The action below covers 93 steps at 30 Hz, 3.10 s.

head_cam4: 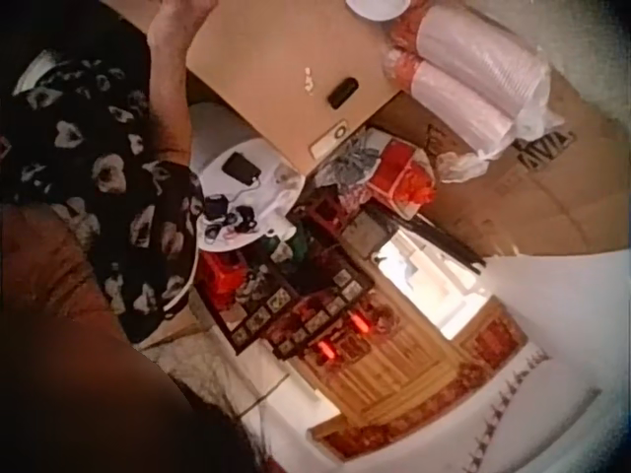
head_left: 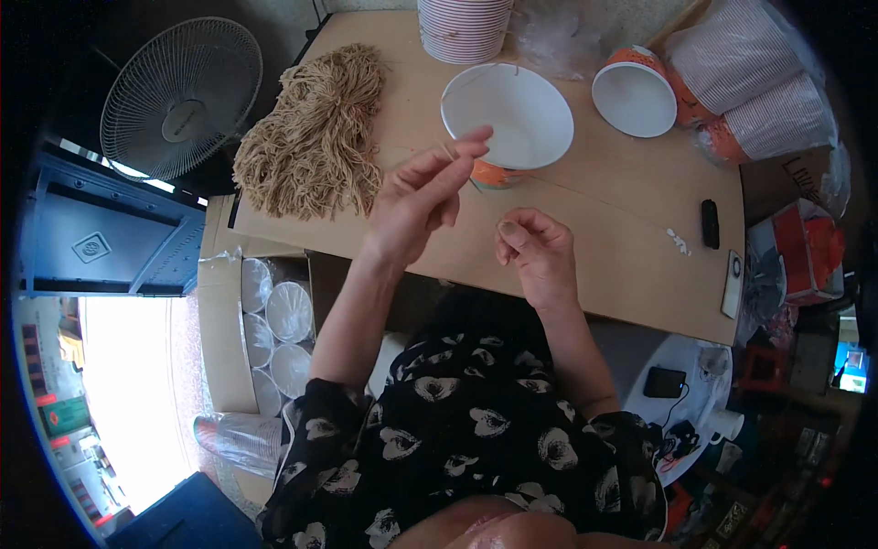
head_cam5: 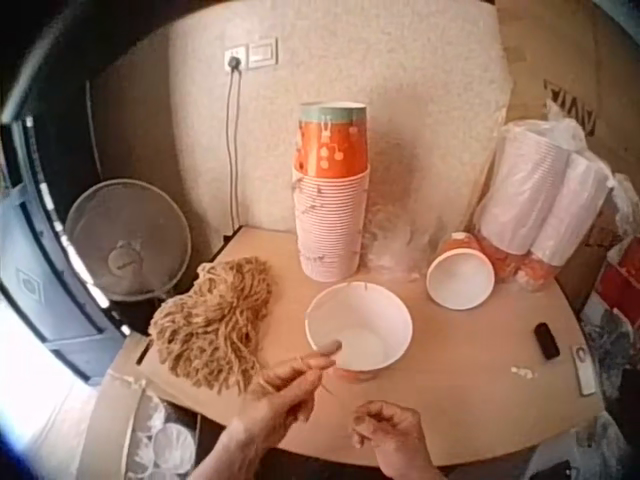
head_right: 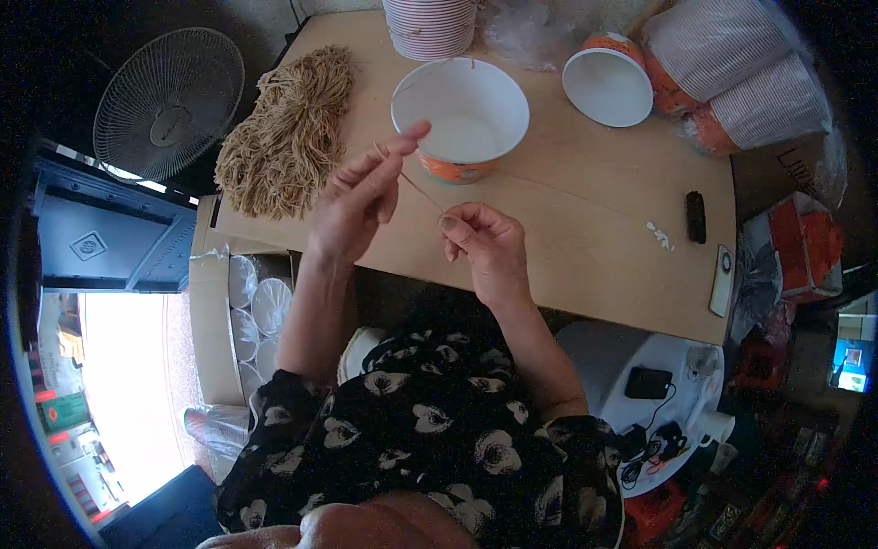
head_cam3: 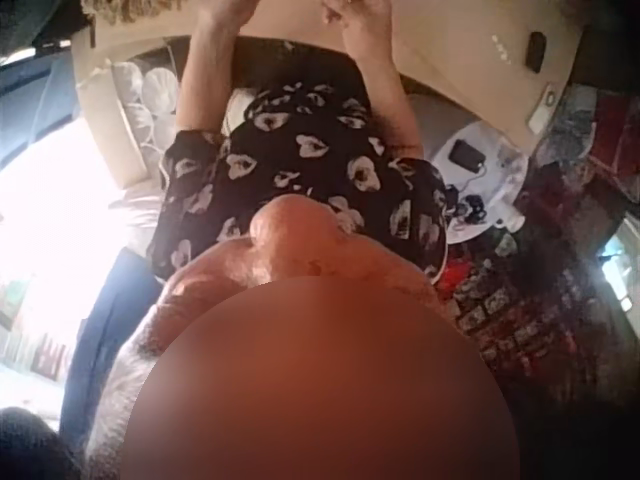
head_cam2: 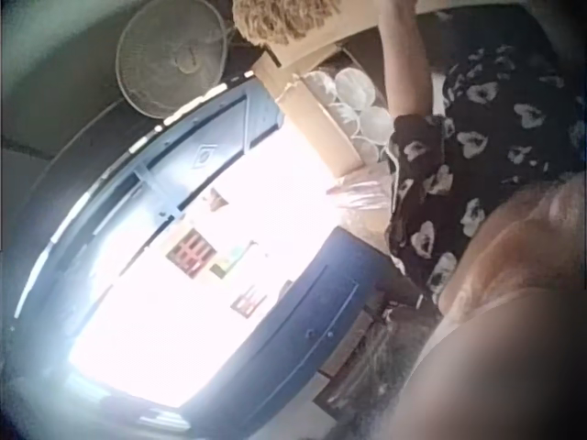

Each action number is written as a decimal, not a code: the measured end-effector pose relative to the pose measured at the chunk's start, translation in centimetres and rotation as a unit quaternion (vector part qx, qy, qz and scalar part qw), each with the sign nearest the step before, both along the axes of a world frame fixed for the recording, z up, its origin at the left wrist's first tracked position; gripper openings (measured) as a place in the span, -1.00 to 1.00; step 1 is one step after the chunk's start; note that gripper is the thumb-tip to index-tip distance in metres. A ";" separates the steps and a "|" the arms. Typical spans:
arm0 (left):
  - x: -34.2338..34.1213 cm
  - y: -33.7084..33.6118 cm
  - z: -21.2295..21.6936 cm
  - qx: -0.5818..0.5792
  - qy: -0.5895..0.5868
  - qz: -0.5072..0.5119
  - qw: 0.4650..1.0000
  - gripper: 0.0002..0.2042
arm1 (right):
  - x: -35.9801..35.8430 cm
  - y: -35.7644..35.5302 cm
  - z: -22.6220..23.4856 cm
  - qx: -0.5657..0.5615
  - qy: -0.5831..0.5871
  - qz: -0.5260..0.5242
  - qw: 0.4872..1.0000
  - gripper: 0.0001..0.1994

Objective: Attaching elastic bands or strings to paper bowls and stacking them for packaging.

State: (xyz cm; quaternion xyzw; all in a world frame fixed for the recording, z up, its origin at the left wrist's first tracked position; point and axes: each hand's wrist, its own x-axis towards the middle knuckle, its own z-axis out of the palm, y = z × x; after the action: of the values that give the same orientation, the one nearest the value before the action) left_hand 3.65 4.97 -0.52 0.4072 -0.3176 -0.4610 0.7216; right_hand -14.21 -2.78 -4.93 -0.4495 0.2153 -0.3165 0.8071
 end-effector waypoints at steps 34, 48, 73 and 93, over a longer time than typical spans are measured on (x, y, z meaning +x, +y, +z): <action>-2.8 3.6 -2.3 0.076 -0.343 0.027 0.936 -0.94 | -1.8 -3.2 2.5 -0.225 0.225 0.167 0.933 -0.85; -4.0 -1.6 -6.7 0.095 -0.030 0.164 0.981 -0.79 | 1.4 -8.6 2.8 -0.701 0.225 -0.081 0.672 -0.84; -5.5 -0.4 -7.1 0.025 -0.123 0.107 0.986 -0.91 | 0.1 -5.0 2.5 -0.338 0.236 0.099 0.906 -0.60; -5.3 0.1 -6.3 0.061 -0.243 0.154 0.956 -0.88 | 0.7 -4.0 1.9 -0.449 0.216 0.005 0.867 -0.79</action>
State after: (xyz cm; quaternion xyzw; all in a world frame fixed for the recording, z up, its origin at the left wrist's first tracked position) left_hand -1.67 5.10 -6.82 0.5945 -0.3879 -0.2496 0.6587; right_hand -13.50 -6.81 -3.07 -0.8217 0.2169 -0.2699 0.4527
